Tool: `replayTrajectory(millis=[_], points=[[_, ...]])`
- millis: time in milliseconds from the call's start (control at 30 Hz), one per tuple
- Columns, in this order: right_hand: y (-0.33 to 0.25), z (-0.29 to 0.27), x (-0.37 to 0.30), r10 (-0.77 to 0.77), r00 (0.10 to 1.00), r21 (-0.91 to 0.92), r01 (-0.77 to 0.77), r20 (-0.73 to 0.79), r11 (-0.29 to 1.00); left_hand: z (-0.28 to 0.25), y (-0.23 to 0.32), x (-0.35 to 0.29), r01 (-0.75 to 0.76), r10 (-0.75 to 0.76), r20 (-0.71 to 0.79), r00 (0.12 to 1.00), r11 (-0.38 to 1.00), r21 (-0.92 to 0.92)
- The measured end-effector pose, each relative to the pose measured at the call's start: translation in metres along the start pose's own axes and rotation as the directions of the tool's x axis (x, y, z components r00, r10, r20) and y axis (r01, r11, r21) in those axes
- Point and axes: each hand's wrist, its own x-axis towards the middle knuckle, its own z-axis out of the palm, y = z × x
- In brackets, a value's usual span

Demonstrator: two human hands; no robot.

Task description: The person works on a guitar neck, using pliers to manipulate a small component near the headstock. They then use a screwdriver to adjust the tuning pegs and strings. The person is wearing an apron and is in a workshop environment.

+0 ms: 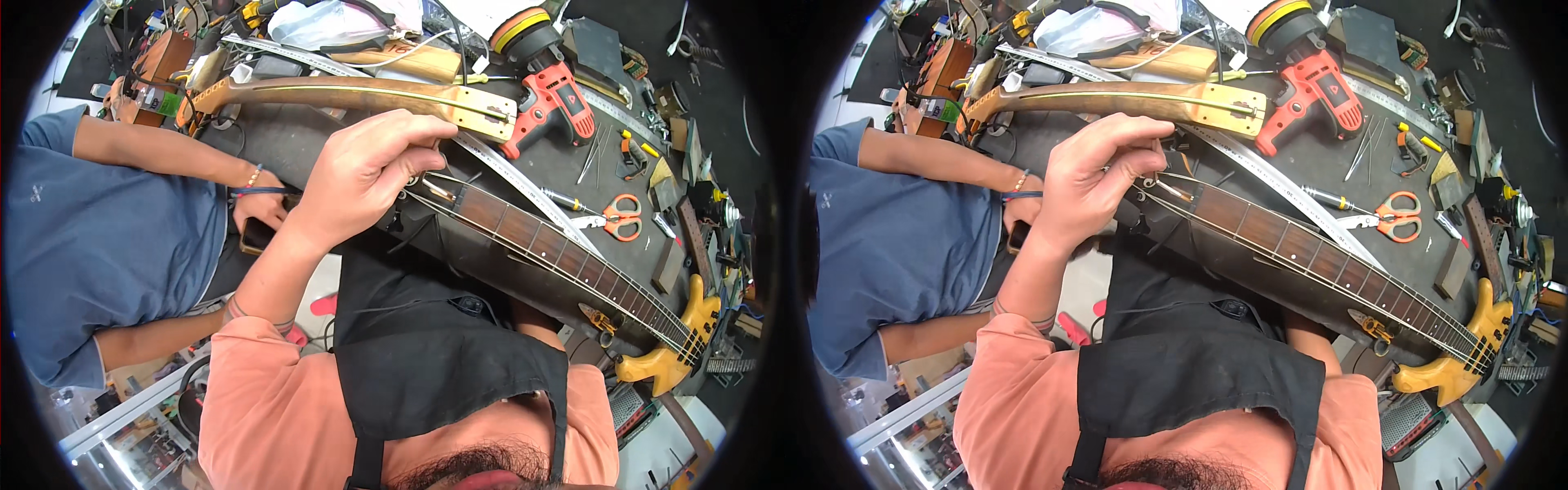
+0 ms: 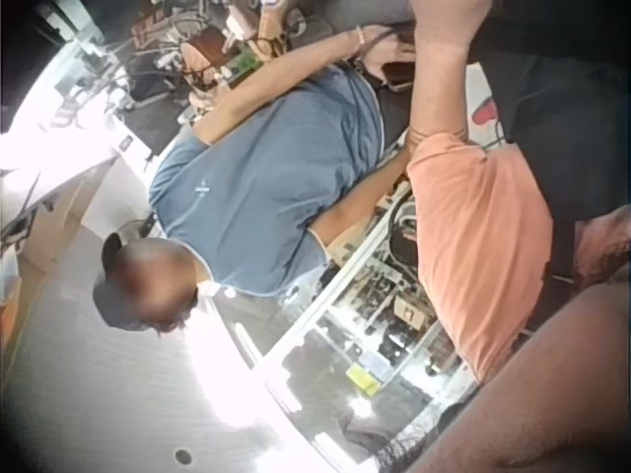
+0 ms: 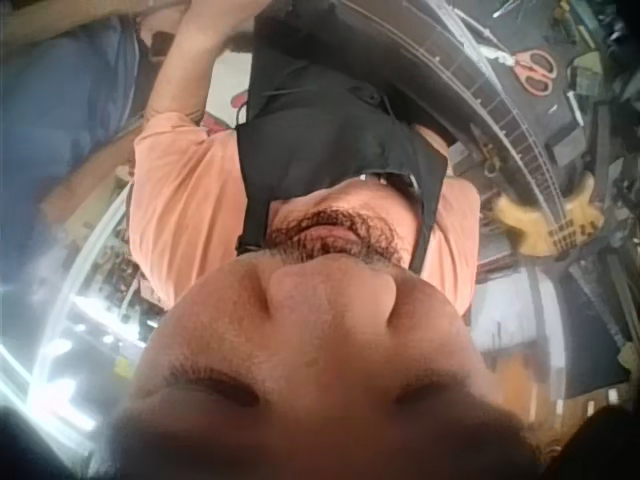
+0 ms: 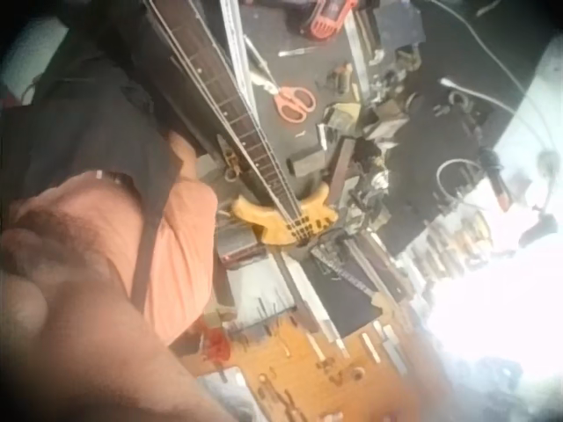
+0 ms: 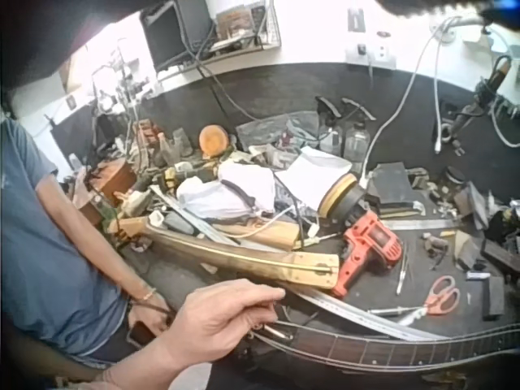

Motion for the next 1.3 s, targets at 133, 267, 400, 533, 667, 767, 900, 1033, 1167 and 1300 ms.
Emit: replayTrajectory(millis=[133,267,400,533,667,767,900,1033,1167,1300], points=[[-0.002,-0.035,-0.042,-0.071,0.997,0.138,0.07,-0.002,0.988,0.001,-0.014,-0.008,0.002,-0.003,-0.014,1.0,0.998,-0.061],[-0.006,-0.084,-0.109,-0.206,0.941,0.454,0.066,0.268,0.889,0.001,-0.016,-0.007,-0.08,0.08,-0.004,0.997,0.997,-0.005],[-0.024,-0.158,-0.167,-0.435,0.868,0.622,0.207,0.24,0.755,0.004,-0.012,-0.005,-0.11,0.111,0.038,0.993,0.993,-0.035],[-0.032,-0.211,-0.185,-0.677,0.734,0.832,0.412,-0.061,0.372,0.003,-0.009,0.0,-0.07,0.073,0.09,0.993,0.997,-0.041],[-0.053,-0.226,-0.165,-0.36,0.863,0.807,0.477,-0.355,0.348,0.001,-0.014,0.012,0.211,-0.165,0.237,0.958,0.96,-0.183],[-0.061,-0.23,-0.126,-0.229,0.695,0.295,0.547,-0.681,0.783,-0.001,-0.017,0.023,0.198,-0.139,0.292,0.946,0.963,-0.183],[-0.082,-0.242,-0.109,-0.263,0.673,0.054,0.412,-0.691,0.91,0.0,-0.018,0.029,0.202,-0.127,0.339,0.932,0.96,-0.195],[-0.081,-0.242,-0.089,-0.401,0.653,-0.149,0.407,-0.642,0.901,-0.001,-0.022,0.032,0.245,-0.148,0.383,0.912,0.945,-0.217],[-0.08,-0.241,-0.084,-0.381,0.697,-0.102,0.407,-0.607,0.908,-0.001,-0.019,0.031,0.244,-0.158,0.384,0.91,0.951,-0.188],[-0.08,-0.241,-0.086,-0.337,0.739,-0.06,0.374,-0.584,0.925,0.002,-0.014,0.021,0.174,-0.127,0.298,0.946,0.975,-0.136]])
